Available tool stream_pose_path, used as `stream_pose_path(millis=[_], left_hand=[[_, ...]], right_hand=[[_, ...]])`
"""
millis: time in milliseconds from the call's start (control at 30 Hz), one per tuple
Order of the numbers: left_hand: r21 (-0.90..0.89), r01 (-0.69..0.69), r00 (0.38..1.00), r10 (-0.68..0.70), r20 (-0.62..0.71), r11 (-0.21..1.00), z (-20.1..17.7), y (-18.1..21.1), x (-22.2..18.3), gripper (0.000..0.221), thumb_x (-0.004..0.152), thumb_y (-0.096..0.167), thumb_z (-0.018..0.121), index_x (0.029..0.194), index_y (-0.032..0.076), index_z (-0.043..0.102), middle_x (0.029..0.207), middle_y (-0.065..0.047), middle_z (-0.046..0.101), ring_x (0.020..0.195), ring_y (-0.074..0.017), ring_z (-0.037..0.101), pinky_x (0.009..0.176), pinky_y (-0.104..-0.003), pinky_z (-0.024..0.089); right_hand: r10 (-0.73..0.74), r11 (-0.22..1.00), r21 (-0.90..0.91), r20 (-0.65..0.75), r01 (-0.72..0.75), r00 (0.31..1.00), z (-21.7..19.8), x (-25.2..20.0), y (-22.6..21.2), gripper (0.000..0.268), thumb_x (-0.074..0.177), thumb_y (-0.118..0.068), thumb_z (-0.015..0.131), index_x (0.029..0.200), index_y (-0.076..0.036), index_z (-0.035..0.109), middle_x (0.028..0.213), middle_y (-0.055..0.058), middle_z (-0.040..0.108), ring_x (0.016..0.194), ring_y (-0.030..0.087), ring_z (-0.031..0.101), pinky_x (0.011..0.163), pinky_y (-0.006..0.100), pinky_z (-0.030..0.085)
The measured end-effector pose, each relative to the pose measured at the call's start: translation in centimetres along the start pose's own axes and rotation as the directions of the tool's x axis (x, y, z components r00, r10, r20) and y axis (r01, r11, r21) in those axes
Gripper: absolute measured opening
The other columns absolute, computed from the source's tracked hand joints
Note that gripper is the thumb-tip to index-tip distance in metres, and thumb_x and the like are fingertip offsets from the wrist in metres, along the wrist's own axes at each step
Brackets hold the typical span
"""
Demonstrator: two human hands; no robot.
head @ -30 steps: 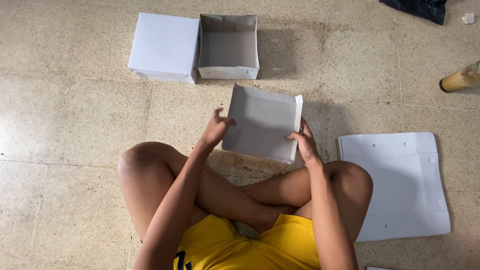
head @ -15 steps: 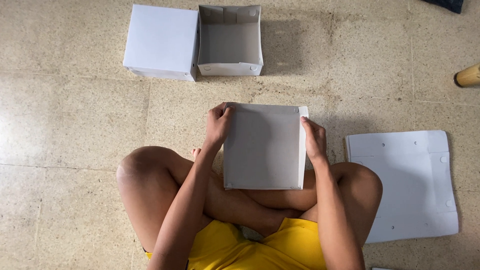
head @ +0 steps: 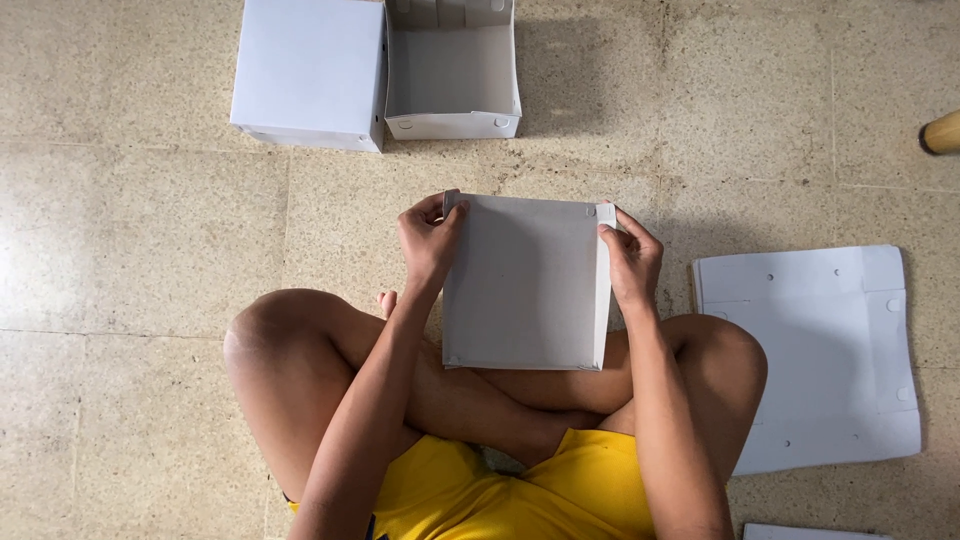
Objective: Folding and assembling white cardboard boxes from flat sheets while sitting on the floor.
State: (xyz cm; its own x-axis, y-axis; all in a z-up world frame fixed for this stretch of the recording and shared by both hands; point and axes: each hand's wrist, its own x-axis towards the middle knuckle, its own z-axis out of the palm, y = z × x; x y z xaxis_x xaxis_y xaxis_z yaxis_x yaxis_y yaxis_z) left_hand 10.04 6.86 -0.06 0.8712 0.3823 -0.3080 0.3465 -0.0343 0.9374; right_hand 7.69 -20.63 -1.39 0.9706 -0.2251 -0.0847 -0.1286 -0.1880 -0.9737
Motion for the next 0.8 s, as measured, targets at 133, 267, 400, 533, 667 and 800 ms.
stream_pose_path(millis=[133,267,400,533,667,800], left_hand=[[-0.068,0.012,1.0,-0.013,-0.016,0.998,0.3,0.7,-0.3,0.023,0.08,0.015,0.072,0.101,0.013,0.079,0.071,0.003,0.07,0.061,-0.0028,0.058,0.055,-0.019,0.048],[-0.035,0.043,0.998,-0.044,-0.04,0.998,0.5,-0.3,0.0,0.02,0.077,0.018,0.073,0.095,0.017,0.081,0.068,0.008,0.07,0.062,-0.0012,0.056,0.058,-0.019,0.046],[-0.014,0.047,0.998,-0.048,-0.048,0.999,0.2,-1.6,0.5,0.018,0.075,0.021,0.076,0.092,0.02,0.082,0.067,0.007,0.071,0.065,-0.0003,0.053,0.059,-0.021,0.045],[-0.029,0.03,0.999,-0.031,-0.042,0.999,0.3,-0.9,0.1,0.019,0.073,0.018,0.079,0.092,0.02,0.081,0.071,0.006,0.073,0.069,-0.0007,0.056,0.064,-0.019,0.047],[-0.125,0.105,0.994,-0.103,0.017,0.987,0.5,0.2,-0.5,0.015,0.076,0.018,0.08,0.091,0.018,0.081,0.072,0.006,0.074,0.066,-0.0008,0.057,0.063,-0.017,0.048],[-0.313,0.272,0.962,-0.252,0.103,0.91,0.9,-1.6,1.1,0.013,0.076,0.011,0.078,0.089,0.01,0.079,0.069,0.0,0.073,0.058,-0.0072,0.068,0.054,-0.019,0.054]], right_hand=[[0.022,0.999,0.041,-0.075,-0.019,0.997,-0.2,0.6,2.0,0.024,0.091,-0.009,0.07,0.114,-0.014,0.075,0.09,-0.001,0.07,0.079,0.002,0.056,0.076,0.02,0.047],[-0.007,0.997,0.081,-0.111,0.016,0.994,0.0,0.7,1.8,0.017,0.091,-0.009,0.073,0.107,-0.014,0.077,0.088,-0.002,0.07,0.074,0.0,0.057,0.073,0.02,0.048],[-0.037,0.991,0.129,-0.058,0.045,0.998,0.0,0.7,2.2,0.019,0.093,-0.012,0.072,0.112,-0.008,0.076,0.094,0.001,0.071,0.081,0.002,0.055,0.076,0.02,0.047],[-0.033,0.989,0.145,-0.043,0.039,0.999,0.4,0.3,0.7,0.022,0.098,-0.02,0.068,0.115,-0.008,0.076,0.102,0.008,0.073,0.093,0.008,0.057,0.089,0.027,0.049],[-0.062,0.996,0.055,-0.09,0.067,0.994,0.2,0.5,0.2,0.021,0.1,-0.023,0.068,0.113,-0.01,0.077,0.109,0.012,0.075,0.105,0.013,0.065,0.1,0.032,0.049],[-0.018,1.0,0.01,-0.114,0.02,0.993,0.1,0.5,0.4,0.02,0.099,-0.025,0.068,0.112,-0.012,0.077,0.107,0.01,0.075,0.106,0.013,0.067,0.102,0.033,0.049]])
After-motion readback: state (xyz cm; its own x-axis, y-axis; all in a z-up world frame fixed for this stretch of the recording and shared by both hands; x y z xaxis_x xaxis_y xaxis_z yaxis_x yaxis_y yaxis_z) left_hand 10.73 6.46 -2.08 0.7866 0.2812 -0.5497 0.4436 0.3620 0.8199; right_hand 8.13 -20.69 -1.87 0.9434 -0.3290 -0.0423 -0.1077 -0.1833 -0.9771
